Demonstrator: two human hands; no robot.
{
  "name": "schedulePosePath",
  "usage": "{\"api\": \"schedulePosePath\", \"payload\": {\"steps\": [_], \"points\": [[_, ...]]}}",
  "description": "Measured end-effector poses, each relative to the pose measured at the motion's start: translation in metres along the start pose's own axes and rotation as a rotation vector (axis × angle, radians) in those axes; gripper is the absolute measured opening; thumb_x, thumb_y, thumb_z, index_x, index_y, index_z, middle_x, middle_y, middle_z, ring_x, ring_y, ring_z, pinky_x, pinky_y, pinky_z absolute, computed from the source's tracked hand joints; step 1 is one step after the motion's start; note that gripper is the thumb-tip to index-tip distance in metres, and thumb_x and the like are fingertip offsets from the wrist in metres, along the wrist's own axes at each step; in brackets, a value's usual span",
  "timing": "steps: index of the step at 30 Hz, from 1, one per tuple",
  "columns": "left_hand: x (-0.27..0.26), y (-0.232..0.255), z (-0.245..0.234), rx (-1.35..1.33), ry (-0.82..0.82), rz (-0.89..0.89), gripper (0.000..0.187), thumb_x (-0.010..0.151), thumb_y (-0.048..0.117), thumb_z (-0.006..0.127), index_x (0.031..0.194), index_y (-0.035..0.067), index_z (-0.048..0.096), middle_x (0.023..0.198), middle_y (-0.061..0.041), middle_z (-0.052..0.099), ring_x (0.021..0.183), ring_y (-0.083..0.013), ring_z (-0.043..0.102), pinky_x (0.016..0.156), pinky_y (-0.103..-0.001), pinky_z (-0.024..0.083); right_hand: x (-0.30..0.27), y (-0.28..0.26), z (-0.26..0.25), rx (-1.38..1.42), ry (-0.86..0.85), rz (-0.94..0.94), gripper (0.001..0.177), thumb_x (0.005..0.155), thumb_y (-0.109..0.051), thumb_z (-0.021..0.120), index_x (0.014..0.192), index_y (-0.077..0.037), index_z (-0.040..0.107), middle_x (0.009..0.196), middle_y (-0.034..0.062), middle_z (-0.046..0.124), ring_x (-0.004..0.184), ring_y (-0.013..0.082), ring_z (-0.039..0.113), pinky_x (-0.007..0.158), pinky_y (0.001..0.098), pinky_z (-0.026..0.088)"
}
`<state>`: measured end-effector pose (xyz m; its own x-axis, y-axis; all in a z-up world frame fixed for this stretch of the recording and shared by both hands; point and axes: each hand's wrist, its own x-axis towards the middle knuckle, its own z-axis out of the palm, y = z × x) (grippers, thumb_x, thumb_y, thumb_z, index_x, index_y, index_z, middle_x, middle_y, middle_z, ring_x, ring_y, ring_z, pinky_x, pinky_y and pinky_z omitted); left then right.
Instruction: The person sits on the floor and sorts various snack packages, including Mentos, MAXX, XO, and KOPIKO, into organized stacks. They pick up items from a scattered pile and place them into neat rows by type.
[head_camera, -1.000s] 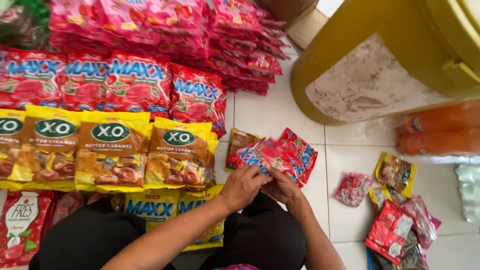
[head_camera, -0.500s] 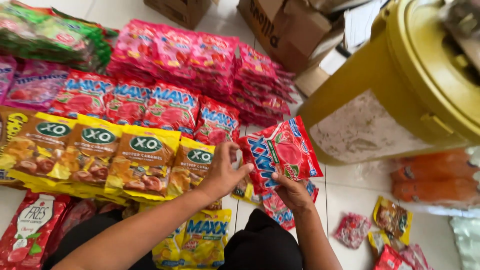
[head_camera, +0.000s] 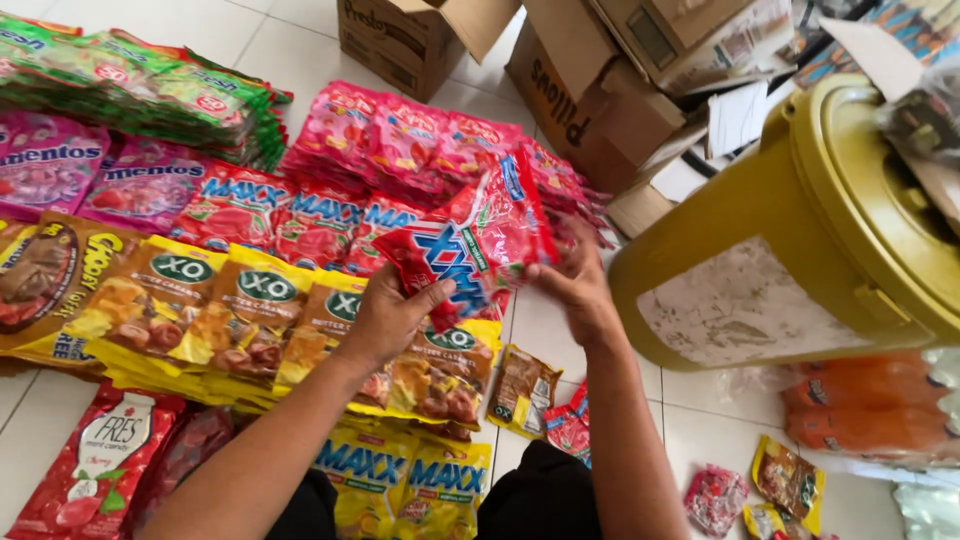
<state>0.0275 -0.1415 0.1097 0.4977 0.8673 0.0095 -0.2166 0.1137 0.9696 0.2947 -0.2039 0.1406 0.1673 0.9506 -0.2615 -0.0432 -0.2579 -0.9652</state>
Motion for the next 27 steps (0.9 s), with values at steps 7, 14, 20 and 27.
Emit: {"api": "schedulePosePath", "payload": {"steps": [7,14,20,27], "points": [[-0.003,0.042,-0.031,0.596,0.006,0.269,0.032,0.088,0.026,0.078,0.117,0.015,0.07,0.092,-0.004,0.077,0.081,-0.0167,0.074,0.074,-0.033,0.06,-0.012,-0.053,0.076,-0.737,0.278,-0.82,0.09,0.061,-0.012,0.093,0.14,-0.013,0.051,0.143,0.016,0.049,0.128,0.0343,0.053,0.099,0.0453,0.056],[-0.002,0.041,-0.053,0.774,0.005,0.389,0.037,0.086,0.029,0.077,0.123,0.022,0.071,0.103,-0.001,0.078,0.084,-0.0184,0.077,0.077,-0.035,0.063,0.004,-0.033,0.093,-0.848,-0.098,-0.228,0.048,0.078,-0.009,0.082,0.125,-0.016,0.072,0.1,0.006,0.081,0.092,0.017,0.079,0.084,0.0366,0.06],[0.015,0.027,-0.07,0.809,0.384,0.561,0.075,0.085,0.037,0.082,0.144,0.005,0.047,0.13,-0.022,0.063,0.117,-0.0354,0.063,0.099,-0.045,0.053,0.037,-0.002,0.1,-0.365,-0.09,-0.22,0.031,0.089,-0.008,0.072,0.12,-0.011,0.072,0.1,0.0071,0.081,0.088,0.018,0.078,0.083,0.0351,0.065],[0.034,-0.011,-0.077,0.56,0.132,-0.076,0.089,0.086,0.048,0.076,0.154,0.006,0.034,0.139,-0.026,0.054,0.123,-0.0342,0.059,0.099,-0.047,0.048,0.058,0.026,0.086,0.114,0.023,-0.151,0.019,0.088,-0.008,0.074,0.108,-0.007,0.072,0.093,0.0081,0.079,0.081,0.0204,0.077,0.076,0.0418,0.067]]}}
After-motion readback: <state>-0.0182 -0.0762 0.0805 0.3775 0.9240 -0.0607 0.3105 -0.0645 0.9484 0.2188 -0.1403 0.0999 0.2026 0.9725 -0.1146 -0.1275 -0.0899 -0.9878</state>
